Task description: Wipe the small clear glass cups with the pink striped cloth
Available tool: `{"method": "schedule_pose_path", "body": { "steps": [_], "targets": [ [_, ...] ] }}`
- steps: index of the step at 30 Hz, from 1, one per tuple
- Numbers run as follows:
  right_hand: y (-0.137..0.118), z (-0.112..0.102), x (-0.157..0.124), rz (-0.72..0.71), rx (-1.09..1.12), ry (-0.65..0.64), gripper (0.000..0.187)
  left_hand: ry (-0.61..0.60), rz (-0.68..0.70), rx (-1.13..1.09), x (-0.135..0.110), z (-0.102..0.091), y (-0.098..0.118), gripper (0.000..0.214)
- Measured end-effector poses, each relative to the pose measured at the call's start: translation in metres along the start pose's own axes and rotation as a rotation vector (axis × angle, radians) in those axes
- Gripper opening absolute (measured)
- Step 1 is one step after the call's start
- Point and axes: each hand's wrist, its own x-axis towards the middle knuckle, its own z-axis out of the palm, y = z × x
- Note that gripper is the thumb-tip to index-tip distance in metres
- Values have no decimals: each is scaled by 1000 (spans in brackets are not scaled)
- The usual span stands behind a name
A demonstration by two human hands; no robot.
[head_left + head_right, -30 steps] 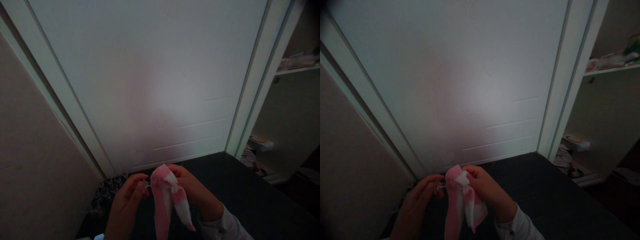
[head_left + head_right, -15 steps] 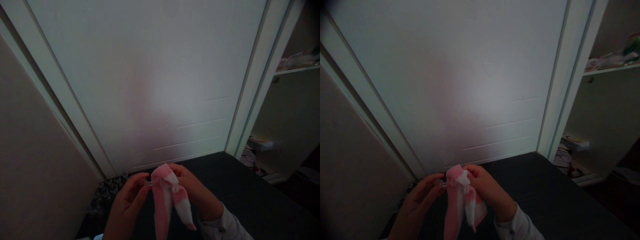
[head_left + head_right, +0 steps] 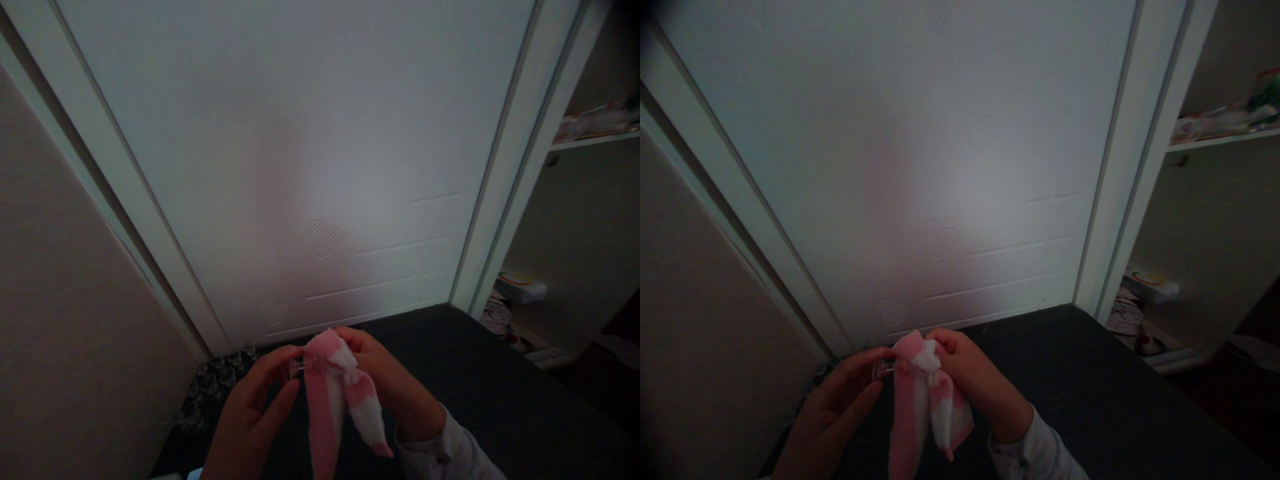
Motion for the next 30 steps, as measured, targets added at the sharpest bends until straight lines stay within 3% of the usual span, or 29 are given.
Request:
{"method": "schedule_pose_path", "body": {
  "steps": [21, 26, 30],
  "targets": [
    [-3, 6, 1, 17, -36, -44, 22, -16, 194, -124, -4, -1, 8, 25],
    [-1, 5, 1, 3, -35, -31, 22, 19, 171, -109, -5, 3, 6, 21],
    [-1, 4, 0, -19, -33, -16, 21, 101, 46, -138, -5, 4, 2, 31]
  ]
}}
